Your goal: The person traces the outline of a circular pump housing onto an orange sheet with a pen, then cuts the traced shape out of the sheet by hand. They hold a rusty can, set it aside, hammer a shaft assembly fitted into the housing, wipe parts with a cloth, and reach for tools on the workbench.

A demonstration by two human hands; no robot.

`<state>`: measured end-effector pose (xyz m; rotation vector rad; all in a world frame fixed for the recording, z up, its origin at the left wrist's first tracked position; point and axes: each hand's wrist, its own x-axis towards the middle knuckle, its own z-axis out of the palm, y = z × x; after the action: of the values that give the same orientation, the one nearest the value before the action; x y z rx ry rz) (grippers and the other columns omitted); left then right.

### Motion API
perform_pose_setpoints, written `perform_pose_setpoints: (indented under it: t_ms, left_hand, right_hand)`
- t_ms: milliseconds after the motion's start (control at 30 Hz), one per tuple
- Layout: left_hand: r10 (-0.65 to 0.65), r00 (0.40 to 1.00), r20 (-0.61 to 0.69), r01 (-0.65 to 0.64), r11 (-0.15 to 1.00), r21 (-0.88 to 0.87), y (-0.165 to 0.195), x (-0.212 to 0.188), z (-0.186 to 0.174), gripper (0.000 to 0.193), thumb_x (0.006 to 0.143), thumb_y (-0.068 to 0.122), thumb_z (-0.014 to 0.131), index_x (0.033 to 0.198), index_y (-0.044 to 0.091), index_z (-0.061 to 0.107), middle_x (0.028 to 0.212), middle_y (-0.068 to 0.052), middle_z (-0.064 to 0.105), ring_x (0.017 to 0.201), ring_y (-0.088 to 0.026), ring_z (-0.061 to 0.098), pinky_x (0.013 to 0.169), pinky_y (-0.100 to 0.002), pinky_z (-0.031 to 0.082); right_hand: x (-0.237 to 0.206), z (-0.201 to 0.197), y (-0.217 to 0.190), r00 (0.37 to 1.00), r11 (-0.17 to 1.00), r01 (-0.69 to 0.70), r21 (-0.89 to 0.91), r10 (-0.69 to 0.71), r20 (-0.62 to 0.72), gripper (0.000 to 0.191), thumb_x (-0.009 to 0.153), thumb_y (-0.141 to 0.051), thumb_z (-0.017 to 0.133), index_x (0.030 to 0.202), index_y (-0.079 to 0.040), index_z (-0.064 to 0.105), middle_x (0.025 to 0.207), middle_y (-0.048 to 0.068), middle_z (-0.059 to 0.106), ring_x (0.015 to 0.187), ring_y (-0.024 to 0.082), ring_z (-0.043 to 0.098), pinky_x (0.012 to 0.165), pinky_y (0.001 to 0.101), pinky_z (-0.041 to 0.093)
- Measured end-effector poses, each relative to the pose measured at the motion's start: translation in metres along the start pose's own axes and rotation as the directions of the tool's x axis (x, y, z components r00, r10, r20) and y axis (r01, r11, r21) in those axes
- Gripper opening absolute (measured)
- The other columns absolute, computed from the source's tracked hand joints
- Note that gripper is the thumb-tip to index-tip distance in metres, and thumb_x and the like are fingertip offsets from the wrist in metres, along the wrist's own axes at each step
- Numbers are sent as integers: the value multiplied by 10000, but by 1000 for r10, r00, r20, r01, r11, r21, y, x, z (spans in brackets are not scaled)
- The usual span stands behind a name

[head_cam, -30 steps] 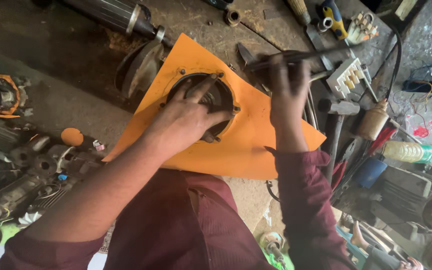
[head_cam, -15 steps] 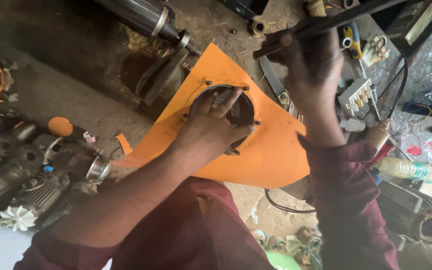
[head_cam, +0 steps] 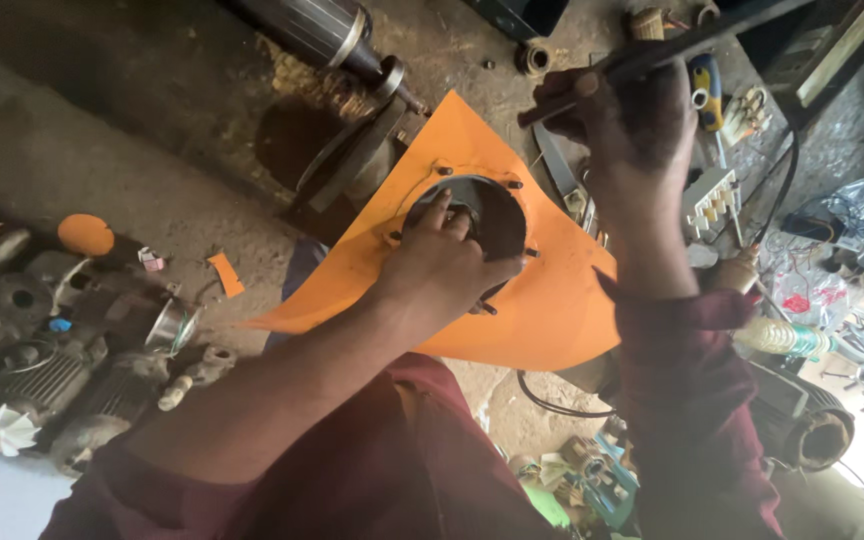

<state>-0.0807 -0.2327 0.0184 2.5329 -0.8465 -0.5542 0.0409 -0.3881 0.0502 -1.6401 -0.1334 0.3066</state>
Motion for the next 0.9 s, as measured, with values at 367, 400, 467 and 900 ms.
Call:
perform_pose_setpoints:
  t_ms: [367, 400, 467, 900]
  left_hand:
    - [21, 1000, -4, -21, 999, 48, -3, -1, 0, 511, 958, 222, 516, 1438, 396, 525, 900, -108, 761, 1194, -389, 615, 1161, -580, 271]
    - [21, 1000, -5, -20, 998, 59, -3, -1, 0, 498, 985, 215, 505, 1449, 393, 528, 902, -119, 763, 1200, -392, 616, 1163, -571, 280]
    - [17, 999, -28, -16, 999, 33, -3, 0, 1, 495, 993, 203, 502, 1449, 393, 534, 918, -127, 760, 1201, -391, 619, 1165, -566, 286]
    - [-209, 811, -547, 313, 944, 103, 8, -64, 0, 488, 958, 328, 593, 1355, 43, 607, 1307, -130, 608, 1229, -294, 576, 1044, -427, 454]
  right_hand:
    - [-12, -12, 26, 997, 979, 5, -203, 12, 78, 169, 1095, -55, 623, 1208, 15, 520, 1112, 153, 736, 1063, 218, 763, 919, 332, 654]
    - [-13, -13, 25, 987, 962, 3, -273, 41, 154, 175, 1082, -50, 626, 1201, 21, 520, 1108, 158, 726, 1087, 221, 757, 925, 332, 651]
    - [-13, -12, 22, 997, 980, -30, -196, 44, 69, 181, 1089, -60, 634, 1212, 11, 521, 1113, 159, 743, 1033, 226, 758, 885, 332, 637]
    - [-6, 20, -31, 991, 996, 65, -59, -57, 124, 155, 1172, -72, 612, 1264, -3, 507, 1144, 145, 714, 1071, 242, 761, 920, 360, 666]
